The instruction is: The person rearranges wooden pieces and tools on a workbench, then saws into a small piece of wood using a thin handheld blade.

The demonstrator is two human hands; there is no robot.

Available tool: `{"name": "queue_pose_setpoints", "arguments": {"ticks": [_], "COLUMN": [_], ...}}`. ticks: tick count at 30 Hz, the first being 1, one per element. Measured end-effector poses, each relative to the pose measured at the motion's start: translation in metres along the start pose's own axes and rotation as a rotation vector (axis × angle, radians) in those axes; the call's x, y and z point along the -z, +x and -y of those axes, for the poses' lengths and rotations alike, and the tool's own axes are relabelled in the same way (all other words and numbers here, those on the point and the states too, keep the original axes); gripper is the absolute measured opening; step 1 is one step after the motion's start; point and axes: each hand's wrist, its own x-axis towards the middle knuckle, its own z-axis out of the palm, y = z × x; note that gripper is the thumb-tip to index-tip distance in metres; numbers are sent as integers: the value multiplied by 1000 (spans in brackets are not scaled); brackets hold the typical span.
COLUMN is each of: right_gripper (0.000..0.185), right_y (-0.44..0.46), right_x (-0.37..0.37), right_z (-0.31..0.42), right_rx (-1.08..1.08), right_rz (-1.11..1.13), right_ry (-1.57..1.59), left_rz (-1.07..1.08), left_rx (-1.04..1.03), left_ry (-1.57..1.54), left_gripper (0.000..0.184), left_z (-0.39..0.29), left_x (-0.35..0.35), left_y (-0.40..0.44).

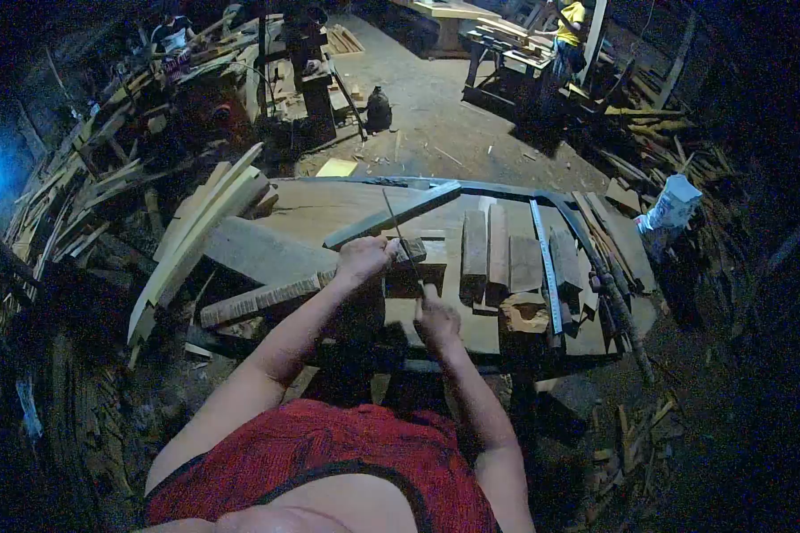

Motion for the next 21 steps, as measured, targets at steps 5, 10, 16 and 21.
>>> {"name": "queue_pose_setpoints", "arguments": {"ticks": [5,10,16,21], "right_gripper": [25,25,23,18], "right_y": [11,-106,-96,23], "right_x": [-9,-4,31,29], "right_z": [5,-1,13,17], "right_rx": [-249,-291,-447,-415], "right_rz": [156,40,165,167], "right_ry": [147,294,357,296], "left_rz": [5,-48,27,27], "left_rx": [-22,9,31,13], "left_ry": [10,-72,-40,-20], "left_gripper": [50,48,48,49], "left_z": [1,4,4,3], "left_x": [2,-4,-3,-1], "left_y": [1,1,2,2]}}
